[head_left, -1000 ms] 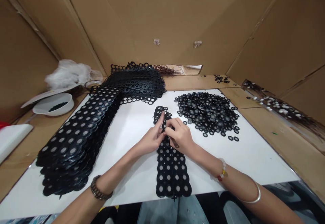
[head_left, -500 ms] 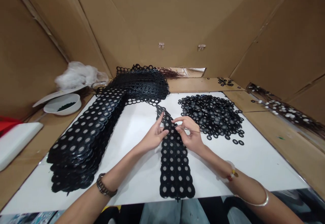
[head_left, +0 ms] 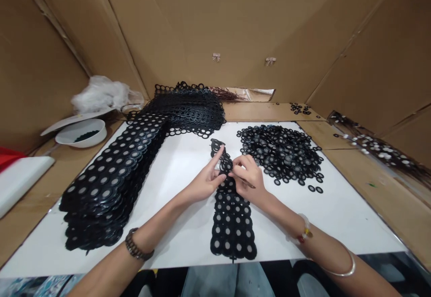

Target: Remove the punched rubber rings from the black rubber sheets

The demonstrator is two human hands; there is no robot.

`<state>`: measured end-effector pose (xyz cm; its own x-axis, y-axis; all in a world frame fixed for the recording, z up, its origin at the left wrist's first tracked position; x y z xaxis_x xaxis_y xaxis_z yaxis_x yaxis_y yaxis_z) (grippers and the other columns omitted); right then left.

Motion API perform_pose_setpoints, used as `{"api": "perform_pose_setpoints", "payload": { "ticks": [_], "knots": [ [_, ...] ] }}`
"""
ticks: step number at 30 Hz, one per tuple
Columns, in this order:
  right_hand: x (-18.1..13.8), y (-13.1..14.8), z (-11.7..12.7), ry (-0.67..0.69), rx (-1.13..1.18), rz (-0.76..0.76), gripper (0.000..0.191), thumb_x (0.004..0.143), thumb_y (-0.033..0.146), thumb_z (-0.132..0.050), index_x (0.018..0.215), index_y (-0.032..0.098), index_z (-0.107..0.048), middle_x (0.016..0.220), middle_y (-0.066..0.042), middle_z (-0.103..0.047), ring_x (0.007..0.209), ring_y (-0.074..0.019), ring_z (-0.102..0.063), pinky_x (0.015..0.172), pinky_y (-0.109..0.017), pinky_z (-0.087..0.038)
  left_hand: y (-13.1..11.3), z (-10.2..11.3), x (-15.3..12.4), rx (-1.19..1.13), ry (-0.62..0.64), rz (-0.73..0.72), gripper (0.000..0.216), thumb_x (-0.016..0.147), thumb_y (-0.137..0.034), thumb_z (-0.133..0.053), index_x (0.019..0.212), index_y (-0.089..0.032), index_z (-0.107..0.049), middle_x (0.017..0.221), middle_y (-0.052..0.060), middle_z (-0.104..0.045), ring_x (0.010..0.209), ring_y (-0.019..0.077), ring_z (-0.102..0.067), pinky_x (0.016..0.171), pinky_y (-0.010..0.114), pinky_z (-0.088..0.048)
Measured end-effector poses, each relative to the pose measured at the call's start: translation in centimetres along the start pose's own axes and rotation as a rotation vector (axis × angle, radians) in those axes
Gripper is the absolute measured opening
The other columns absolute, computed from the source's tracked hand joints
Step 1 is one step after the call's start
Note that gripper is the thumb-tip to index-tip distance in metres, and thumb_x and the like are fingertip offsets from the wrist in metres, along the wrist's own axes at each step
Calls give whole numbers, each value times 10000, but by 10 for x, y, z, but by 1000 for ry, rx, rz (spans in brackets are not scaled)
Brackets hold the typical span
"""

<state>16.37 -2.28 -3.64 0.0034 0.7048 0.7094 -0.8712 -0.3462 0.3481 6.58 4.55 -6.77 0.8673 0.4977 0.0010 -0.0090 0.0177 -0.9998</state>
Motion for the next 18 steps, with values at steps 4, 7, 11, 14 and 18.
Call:
{"api": "perform_pose_setpoints", "payload": {
  "ticks": [4,7,11,14,18],
  "knots": [
    [-3,0,-3,31,90,14,204,809,72,-468,659,209,-475,885,-39,-623,807,-193,-539,629,-307,-449,-4,-1,-2,13,20,-16,797,868,-343,-518,1451,-202,6,550,-83,-272,495,111,-206,453,253,-147],
    [-3,-5,4,-66,264,-30,208,849,86,-441,693,212,-494,894,-36,-660,825,-188,-608,677,-320,-482,-4,-2,-2,72,-11,-21,784,875,-328,-499,1450,-204,20,556,-82,-282,489,106,-228,455,240,-179],
    [-2,-23,18,-265,356,-225,166,872,144,-462,745,211,-548,810,-33,-659,730,-183,-629,638,-312,-487,3,-4,1,82,-64,-5,849,862,-294,-506,1433,-206,117,553,-90,-333,470,95,-288,461,216,-220],
    [2,-28,20,-246,329,-293,140,877,191,-481,796,209,-594,801,-31,-649,731,-186,-617,649,-313,-485,8,0,3,-42,-164,14,844,845,-299,-530,1424,-214,78,556,-100,-388,458,85,-328,467,201,-246],
    [6,-26,19,-224,352,-268,169,881,220,-483,729,203,-556,836,-37,-628,804,-198,-596,736,-347,-467,15,8,5,-155,-264,86,526,767,-375,-626,1191,-166,-395,556,-72,-509,440,83,-404,465,201,-292]
  ]
}}
Point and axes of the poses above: each hand's wrist, its own x-axis towards the middle knuckle, its own z-axis out of the back of the hand, y = z × x, the point moved 6 cm from there along x, towards the middle knuckle
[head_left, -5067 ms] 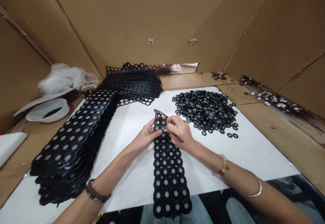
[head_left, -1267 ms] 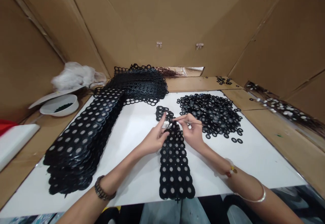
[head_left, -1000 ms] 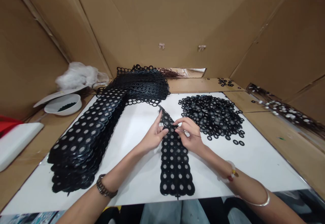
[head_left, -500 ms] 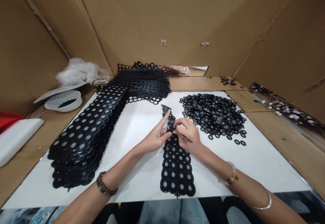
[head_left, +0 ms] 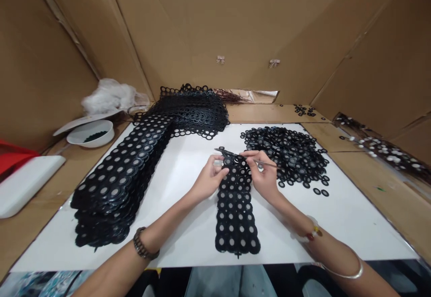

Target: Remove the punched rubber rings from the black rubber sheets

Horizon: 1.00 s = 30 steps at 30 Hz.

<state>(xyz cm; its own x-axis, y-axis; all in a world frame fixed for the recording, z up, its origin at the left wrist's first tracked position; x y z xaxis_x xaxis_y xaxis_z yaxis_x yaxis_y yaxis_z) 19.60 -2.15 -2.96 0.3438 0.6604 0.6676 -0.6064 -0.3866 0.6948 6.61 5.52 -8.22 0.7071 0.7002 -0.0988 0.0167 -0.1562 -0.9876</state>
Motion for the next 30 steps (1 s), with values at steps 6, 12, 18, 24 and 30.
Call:
{"api": "perform_pose_setpoints", "payload": {
  "ticks": [6,12,18,24,30],
  "knots": [
    [-1,-10,-7,25,129,-84,158,875,281,-501,740,201,-487,790,-22,-479,696,-162,-512,622,-312,-489,2,14,5,-138,-49,55,319,743,-407,-652,878,-148,-524,643,-2,-599,539,118,-535,539,229,-378],
    [-7,-12,-13,41,255,-216,120,840,291,-569,773,199,-535,799,-22,-514,715,-152,-541,599,-277,-540,-4,12,4,-279,30,13,434,711,-297,-722,1066,-175,-504,891,60,-674,827,205,-631,782,327,-446],
    [-15,7,-21,180,186,-54,80,822,174,-590,748,197,-568,851,-58,-631,792,-190,-619,677,-325,-545,-6,9,5,-332,26,-37,562,686,-205,-732,1176,-213,-458,1054,68,-645,997,235,-586,901,371,-391],
    [-21,16,-26,268,12,141,106,845,119,-527,805,209,-565,885,-62,-643,810,-192,-630,700,-332,-538,-3,9,6,-334,22,-33,551,677,-233,-745,1162,-193,-488,1033,67,-646,999,237,-578,892,363,-392],
    [-23,17,-26,278,-58,177,126,859,104,-503,815,215,-540,901,-62,-636,806,-186,-629,687,-322,-536,-1,7,7,-282,65,-50,447,689,-268,-735,1083,-153,-556,1021,94,-651,1027,258,-560,905,382,-387]
  ]
}}
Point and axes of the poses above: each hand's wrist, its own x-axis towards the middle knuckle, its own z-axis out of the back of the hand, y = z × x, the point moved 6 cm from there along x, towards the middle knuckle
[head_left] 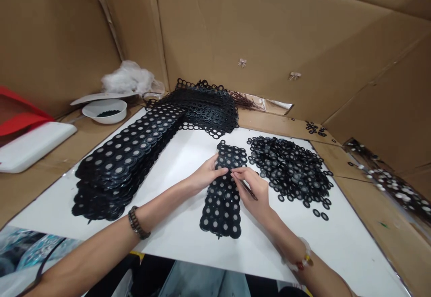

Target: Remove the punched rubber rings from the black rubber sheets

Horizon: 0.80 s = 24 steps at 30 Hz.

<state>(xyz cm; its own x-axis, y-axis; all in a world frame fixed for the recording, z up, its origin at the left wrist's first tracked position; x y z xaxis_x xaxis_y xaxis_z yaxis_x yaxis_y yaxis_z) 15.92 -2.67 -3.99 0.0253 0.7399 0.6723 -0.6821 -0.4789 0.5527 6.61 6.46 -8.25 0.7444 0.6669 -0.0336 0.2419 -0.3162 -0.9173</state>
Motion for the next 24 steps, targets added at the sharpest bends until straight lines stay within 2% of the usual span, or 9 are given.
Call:
{"api": "perform_pose_setpoints", "payload": {
  "ticks": [7,12,14,16,19,21,24],
  "knots": [
    [-1,1,-2,16,-59,29,146,866,89,-472,791,205,-520,829,-60,-610,753,-183,-597,640,-319,-500,-6,-6,0,235,72,-192,438,748,-261,-673,1158,-187,-537,1237,98,-546,1204,265,-433,1051,407,-253],
    [0,-1,-3,22,-130,66,156,866,100,-453,757,202,-497,775,-59,-592,735,-199,-544,645,-355,-470,-6,-12,-3,320,115,-229,403,778,-247,-633,1158,-176,-520,1253,96,-524,1223,260,-411,1071,397,-225],
    [0,-8,-1,6,-145,33,141,867,139,-480,743,204,-496,817,-65,-607,792,-216,-553,688,-380,-476,-4,-12,-3,339,117,-206,377,796,-238,-604,1152,-163,-504,1227,107,-534,1201,267,-433,1049,407,-264],
    [0,-17,-1,28,-125,-32,128,873,186,-491,748,206,-503,943,-81,-624,879,-232,-576,730,-394,-493,-1,-11,-2,361,96,-184,362,812,-225,-572,1155,-154,-481,1212,116,-538,1193,273,-440,1031,415,-289],
    [2,-27,-3,95,0,-160,103,895,241,-469,807,215,-515,1072,-82,-633,889,-216,-626,680,-342,-534,2,-9,0,375,57,-166,357,823,-215,-540,1166,-158,-457,1216,115,-541,1228,277,-406,1034,420,-283],
    [4,-29,-1,92,65,-220,100,903,250,-460,823,220,-513,1022,-68,-665,852,-204,-649,667,-318,-541,4,-9,1,366,60,-154,372,822,-221,-538,1177,-157,-447,1214,115,-548,1227,279,-409,1034,420,-286],
    [7,-31,9,-12,118,-268,108,891,246,-483,792,217,-517,914,-54,-689,846,-204,-654,728,-332,-535,5,-9,2,343,77,-150,435,807,-225,-559,1212,-151,-418,1243,126,-530,1210,274,-430,1032,414,-296]
  ]
}}
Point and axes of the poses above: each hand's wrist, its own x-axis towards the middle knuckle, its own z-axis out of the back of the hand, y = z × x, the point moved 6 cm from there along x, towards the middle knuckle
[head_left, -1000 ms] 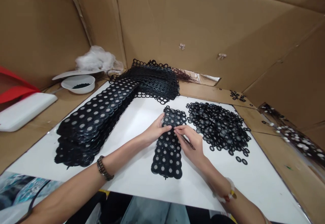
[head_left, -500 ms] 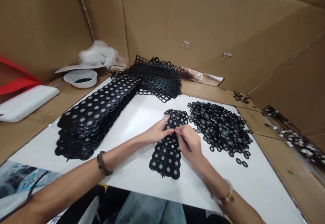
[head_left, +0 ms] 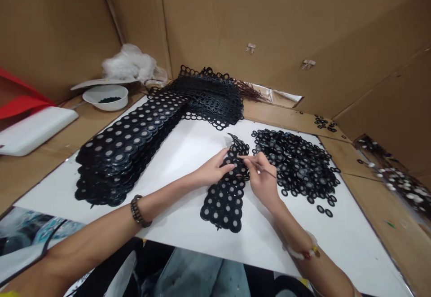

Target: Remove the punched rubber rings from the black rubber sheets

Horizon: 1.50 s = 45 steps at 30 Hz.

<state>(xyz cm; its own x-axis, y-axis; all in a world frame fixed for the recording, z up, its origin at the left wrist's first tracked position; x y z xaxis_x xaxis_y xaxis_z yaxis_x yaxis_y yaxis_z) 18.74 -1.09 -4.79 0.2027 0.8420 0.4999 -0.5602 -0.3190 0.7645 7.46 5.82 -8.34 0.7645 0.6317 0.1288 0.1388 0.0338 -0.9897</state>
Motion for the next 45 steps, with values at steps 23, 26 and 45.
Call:
{"api": "perform_pose_setpoints", "payload": {
  "ticks": [23,26,45],
  "knots": [
    [-6,31,-11,-16,-251,290,115,852,179,-501,739,202,-506,966,-70,-570,861,-203,-560,733,-367,-492,1,-2,1,-150,17,14,365,799,-225,-505,1155,-151,-518,1188,93,-576,1229,282,-394,1034,425,-262],
    [-6,30,-11,-22,-246,292,108,853,176,-501,747,202,-501,950,-68,-560,849,-200,-554,729,-365,-489,2,-2,1,-172,26,20,359,800,-248,-519,1146,-153,-523,1168,93,-588,1246,287,-369,1040,431,-248],
    [-9,31,-12,-19,-246,328,110,840,159,-508,738,198,-500,948,-69,-554,837,-195,-555,706,-350,-486,12,-2,1,-308,68,90,490,774,-365,-629,1197,-169,-480,1170,111,-581,1111,281,-505,979,414,-321]
  ]
}}
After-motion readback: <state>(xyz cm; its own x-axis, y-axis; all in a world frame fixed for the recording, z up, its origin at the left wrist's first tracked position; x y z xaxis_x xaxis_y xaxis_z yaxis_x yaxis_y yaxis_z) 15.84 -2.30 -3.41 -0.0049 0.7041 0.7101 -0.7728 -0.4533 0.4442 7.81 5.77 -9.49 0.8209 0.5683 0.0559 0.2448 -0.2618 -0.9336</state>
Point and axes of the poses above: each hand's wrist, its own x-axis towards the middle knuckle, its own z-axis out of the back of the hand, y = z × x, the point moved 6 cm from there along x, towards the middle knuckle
